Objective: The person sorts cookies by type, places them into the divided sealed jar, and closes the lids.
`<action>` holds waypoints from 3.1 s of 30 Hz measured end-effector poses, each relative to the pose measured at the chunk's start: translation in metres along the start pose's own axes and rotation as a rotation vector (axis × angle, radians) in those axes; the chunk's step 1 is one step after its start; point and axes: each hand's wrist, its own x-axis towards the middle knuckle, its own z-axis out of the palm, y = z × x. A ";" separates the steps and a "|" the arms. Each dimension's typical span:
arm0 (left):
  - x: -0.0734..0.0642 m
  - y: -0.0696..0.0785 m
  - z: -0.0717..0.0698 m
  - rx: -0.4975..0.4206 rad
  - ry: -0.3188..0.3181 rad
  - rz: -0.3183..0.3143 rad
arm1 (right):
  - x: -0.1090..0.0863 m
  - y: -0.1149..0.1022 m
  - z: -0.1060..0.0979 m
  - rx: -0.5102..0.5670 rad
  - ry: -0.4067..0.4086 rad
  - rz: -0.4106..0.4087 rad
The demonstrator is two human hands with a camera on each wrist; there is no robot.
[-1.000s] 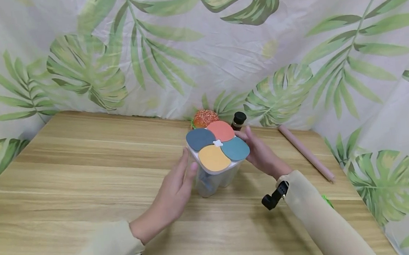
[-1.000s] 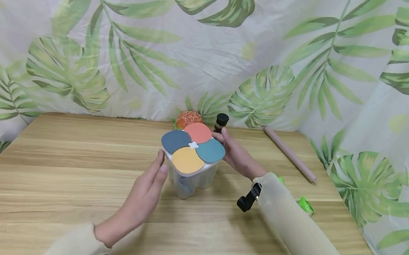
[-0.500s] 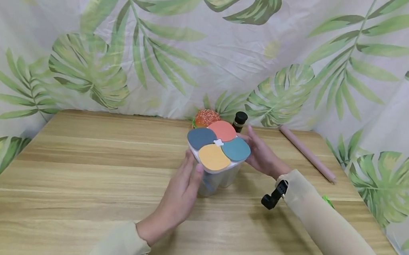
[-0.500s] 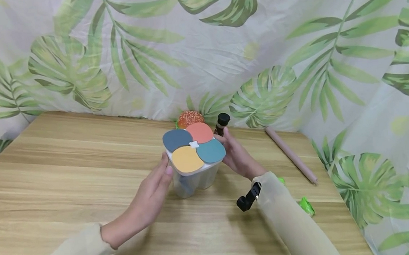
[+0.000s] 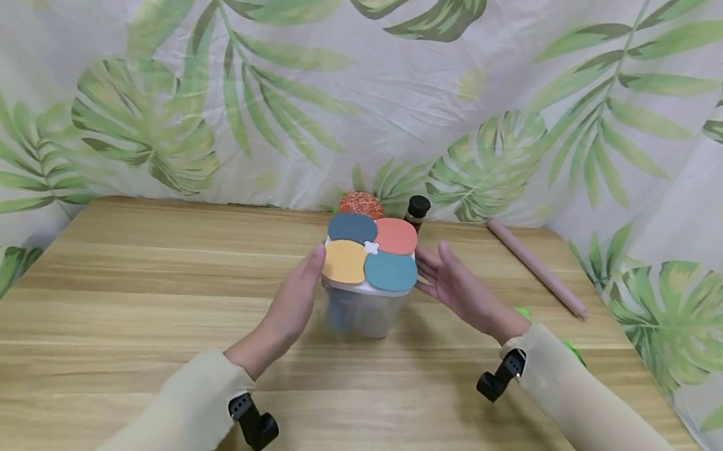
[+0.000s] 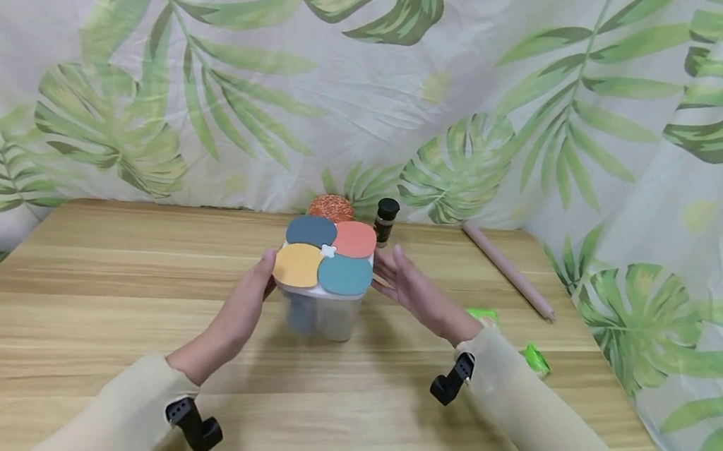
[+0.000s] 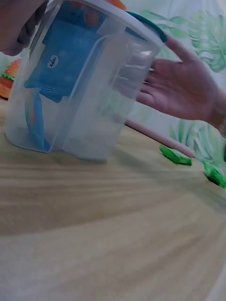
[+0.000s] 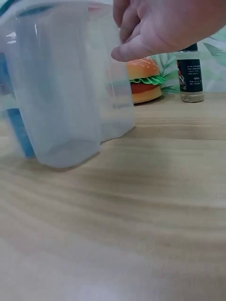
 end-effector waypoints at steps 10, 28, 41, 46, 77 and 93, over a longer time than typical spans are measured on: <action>0.025 0.000 -0.014 -0.101 -0.017 -0.088 | -0.019 -0.003 0.022 -0.057 0.002 -0.011; 0.039 -0.003 -0.016 -0.148 -0.075 -0.114 | -0.030 -0.002 0.033 -0.093 0.022 -0.062; 0.029 -0.006 -0.023 0.296 0.133 0.369 | -0.031 -0.007 0.023 -0.377 0.361 -0.187; 0.021 0.002 -0.031 0.536 0.135 0.669 | -0.030 -0.018 0.020 -0.625 0.381 -0.377; 0.015 0.014 -0.037 0.721 -0.139 0.954 | -0.005 -0.034 0.024 -1.281 0.105 -0.839; 0.014 0.008 -0.036 0.731 -0.104 1.004 | -0.005 -0.030 0.024 -1.328 0.138 -0.892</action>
